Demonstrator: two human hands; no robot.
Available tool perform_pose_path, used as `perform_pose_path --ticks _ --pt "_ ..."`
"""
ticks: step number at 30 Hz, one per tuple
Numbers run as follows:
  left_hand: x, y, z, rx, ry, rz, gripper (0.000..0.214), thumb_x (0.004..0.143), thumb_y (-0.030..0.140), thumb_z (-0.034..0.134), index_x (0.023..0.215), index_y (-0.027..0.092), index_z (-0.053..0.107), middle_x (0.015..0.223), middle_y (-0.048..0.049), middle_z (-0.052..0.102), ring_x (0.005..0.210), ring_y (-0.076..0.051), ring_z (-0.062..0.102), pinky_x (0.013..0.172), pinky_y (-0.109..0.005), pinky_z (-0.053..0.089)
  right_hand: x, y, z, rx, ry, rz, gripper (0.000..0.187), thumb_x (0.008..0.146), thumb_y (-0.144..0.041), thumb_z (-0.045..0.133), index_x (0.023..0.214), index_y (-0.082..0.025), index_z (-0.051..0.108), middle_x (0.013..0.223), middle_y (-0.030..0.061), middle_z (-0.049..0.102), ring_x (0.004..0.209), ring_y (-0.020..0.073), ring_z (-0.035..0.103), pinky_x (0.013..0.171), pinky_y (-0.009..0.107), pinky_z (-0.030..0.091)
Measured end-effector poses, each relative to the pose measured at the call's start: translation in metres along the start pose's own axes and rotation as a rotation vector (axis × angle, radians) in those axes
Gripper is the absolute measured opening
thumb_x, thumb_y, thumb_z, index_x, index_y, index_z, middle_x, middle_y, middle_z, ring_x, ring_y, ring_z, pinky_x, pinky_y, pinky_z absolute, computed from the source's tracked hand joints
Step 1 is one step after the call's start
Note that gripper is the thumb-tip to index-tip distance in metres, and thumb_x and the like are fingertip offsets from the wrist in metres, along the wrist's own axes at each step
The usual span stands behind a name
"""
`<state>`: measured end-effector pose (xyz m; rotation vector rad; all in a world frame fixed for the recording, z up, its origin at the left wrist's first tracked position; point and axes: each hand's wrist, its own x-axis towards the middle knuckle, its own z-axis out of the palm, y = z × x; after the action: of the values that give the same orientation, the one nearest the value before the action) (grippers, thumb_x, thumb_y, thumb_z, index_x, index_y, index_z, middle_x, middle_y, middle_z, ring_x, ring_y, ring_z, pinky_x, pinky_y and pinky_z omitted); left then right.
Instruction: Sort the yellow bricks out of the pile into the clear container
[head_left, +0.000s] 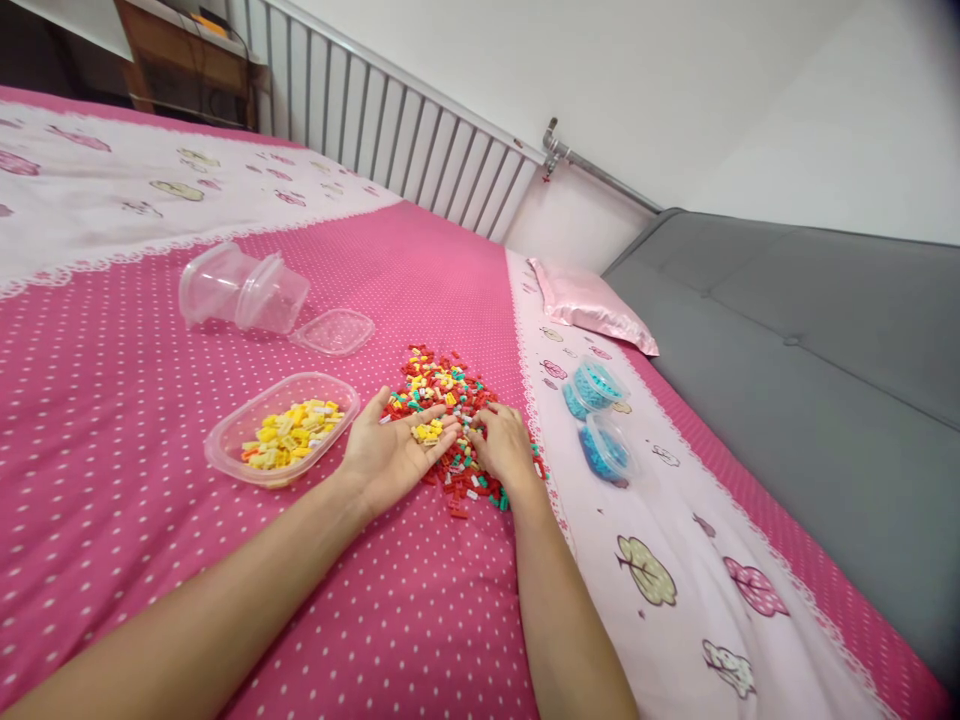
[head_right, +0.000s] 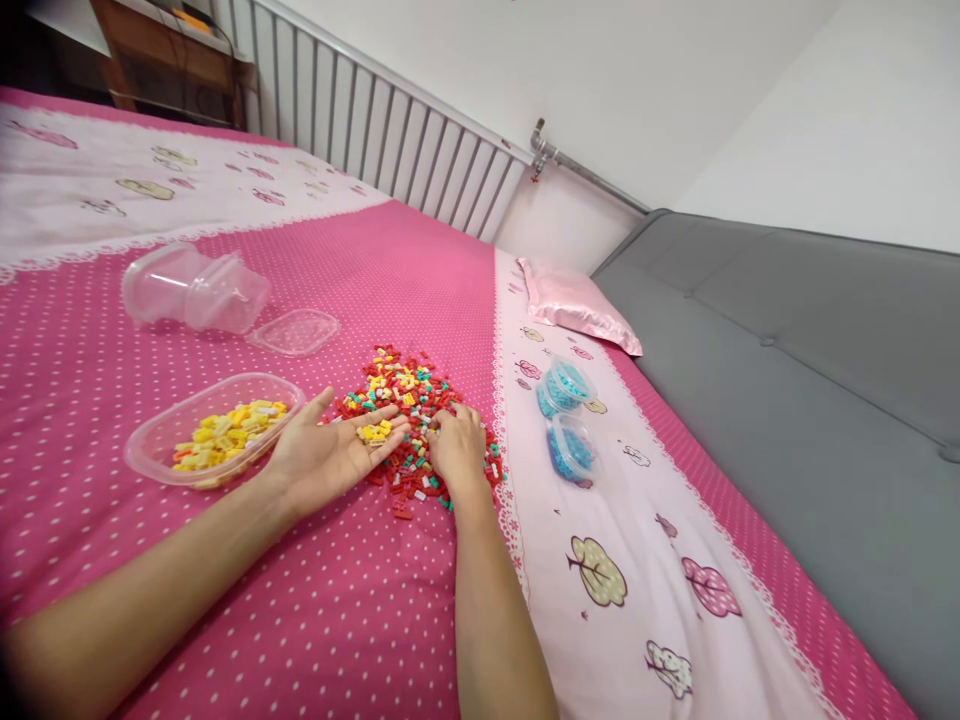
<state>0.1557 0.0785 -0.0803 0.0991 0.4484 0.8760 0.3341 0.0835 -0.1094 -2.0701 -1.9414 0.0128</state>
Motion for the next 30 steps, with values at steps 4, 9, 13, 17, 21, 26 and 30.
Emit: perform_pose_path --ticks 4,9,13,17,21,26,30 --pt "0.0006 0.0004 0.0 0.025 -0.013 0.012 0.069 0.09 0.052 0.03 0.129 -0.004 0.04 0.1 -0.0207 0.059 0.086 -0.023 0.063 0.079 -0.032 0.054 0.0013 0.002 -0.0014 0.063 -0.015 0.008 0.011 0.081 -0.022 0.061 0.088 -0.02 0.069 0.123 0.0115 0.057 0.12 0.0243 0.046 0.1 0.038 0.034" --pt "0.0016 0.0004 -0.0013 0.024 -0.015 0.016 0.067 0.091 0.05 0.03 0.13 -0.004 0.039 0.101 -0.021 0.059 0.086 -0.023 0.063 0.079 -0.033 0.055 0.0042 0.006 -0.0015 0.141 -0.019 -0.001 0.01 0.08 -0.018 0.062 0.086 -0.019 0.069 0.115 0.0095 0.062 0.118 0.0213 0.049 0.103 0.037 0.032" --pt "0.0011 0.0006 -0.0011 0.027 -0.011 0.014 0.068 0.091 0.051 0.03 0.13 -0.004 0.04 0.102 -0.0215 0.058 0.088 -0.024 0.063 0.079 -0.033 0.055 0.0063 0.0081 -0.0005 0.189 0.013 0.01 0.009 0.079 -0.019 0.064 0.085 -0.02 0.07 0.114 0.0086 0.064 0.118 0.0202 0.05 0.103 0.036 0.032" --pt "0.0008 0.0003 -0.0003 0.035 0.005 0.029 0.068 0.091 0.05 0.03 0.129 -0.006 0.041 0.103 -0.022 0.058 0.095 -0.026 0.062 0.081 -0.032 0.054 0.0068 0.0051 -0.0009 0.167 0.014 0.044 0.012 0.078 -0.021 0.066 0.087 -0.019 0.073 0.114 0.0098 0.065 0.117 0.0211 0.052 0.102 0.033 0.034" --pt "0.0015 -0.0002 -0.0005 0.029 -0.005 0.023 0.067 0.091 0.049 0.03 0.129 -0.005 0.041 0.105 -0.0227 0.058 0.099 -0.027 0.061 0.081 -0.033 0.054 0.0058 0.0003 -0.0021 0.111 -0.004 0.072 0.018 0.078 -0.024 0.067 0.094 -0.02 0.075 0.119 0.0102 0.063 0.117 0.0227 0.053 0.102 0.033 0.035" --pt "0.0013 -0.0002 0.0004 0.016 0.016 0.021 0.065 0.091 0.048 0.031 0.13 -0.003 0.04 0.108 -0.0228 0.058 0.099 -0.027 0.062 0.08 -0.032 0.055 0.0047 -0.0005 0.0001 0.096 -0.002 0.063 0.018 0.077 -0.025 0.067 0.093 -0.021 0.075 0.122 0.0104 0.062 0.118 0.0234 0.052 0.102 0.034 0.035" --pt "0.0015 0.0 -0.0006 -0.005 -0.001 0.01 0.065 0.09 0.052 0.032 0.128 0.0 0.041 0.106 -0.0218 0.058 0.094 -0.025 0.063 0.078 -0.033 0.055 0.005 0.0004 -0.0017 0.15 0.037 0.06 0.014 0.078 -0.021 0.065 0.088 -0.019 0.074 0.12 0.0116 0.063 0.118 0.0227 0.052 0.102 0.035 0.035"
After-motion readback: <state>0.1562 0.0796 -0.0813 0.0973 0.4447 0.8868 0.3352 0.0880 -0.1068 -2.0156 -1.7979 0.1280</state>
